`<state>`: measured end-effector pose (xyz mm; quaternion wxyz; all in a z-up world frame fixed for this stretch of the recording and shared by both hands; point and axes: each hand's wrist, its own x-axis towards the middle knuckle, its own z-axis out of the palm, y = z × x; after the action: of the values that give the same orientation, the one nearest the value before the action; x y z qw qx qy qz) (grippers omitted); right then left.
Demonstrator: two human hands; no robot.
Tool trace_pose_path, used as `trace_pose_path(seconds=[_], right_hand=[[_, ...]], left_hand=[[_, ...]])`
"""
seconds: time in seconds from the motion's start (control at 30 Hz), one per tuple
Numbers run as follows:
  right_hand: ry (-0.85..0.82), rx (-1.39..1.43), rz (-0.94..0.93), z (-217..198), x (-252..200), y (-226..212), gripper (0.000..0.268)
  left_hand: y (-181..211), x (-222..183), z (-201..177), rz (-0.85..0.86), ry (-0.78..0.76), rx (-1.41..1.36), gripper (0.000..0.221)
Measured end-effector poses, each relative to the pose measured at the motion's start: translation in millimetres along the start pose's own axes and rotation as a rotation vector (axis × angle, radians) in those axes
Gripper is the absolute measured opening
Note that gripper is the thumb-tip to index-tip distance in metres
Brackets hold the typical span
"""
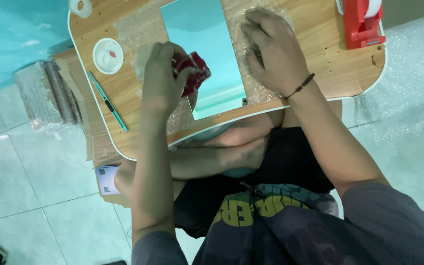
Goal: Cleaning a rectangular mirror with a cloth and then wrapping it in bubble wrap and securing it with tape on a small table.
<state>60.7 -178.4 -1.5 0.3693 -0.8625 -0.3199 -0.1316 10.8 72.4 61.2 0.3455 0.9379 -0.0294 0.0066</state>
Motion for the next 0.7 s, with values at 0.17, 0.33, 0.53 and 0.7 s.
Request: trace_pose_path(seconds=[0.17, 0.33, 0.53, 0.7], right_hand=[[0.009, 0.003, -0.004, -1, 2, -2, 0.041], [0.024, 0.009, -0.015, -2, 2, -4, 0.040], [-0.007, 0.008, -0.047, 0, 3, -2, 0.042], [-0.009, 0.018, -0.039, 0, 3, -3, 0.040]], left_hand=[[-9, -6, 10, 0.167, 0.191, 0.236, 0.028], [19, -38, 12, 0.286, 0.162, 0.232, 0.024], [36, -79, 21, 0.145, 0.109, 0.411, 0.026], [51, -113, 27, 0.116, 0.049, 0.420, 0.041]])
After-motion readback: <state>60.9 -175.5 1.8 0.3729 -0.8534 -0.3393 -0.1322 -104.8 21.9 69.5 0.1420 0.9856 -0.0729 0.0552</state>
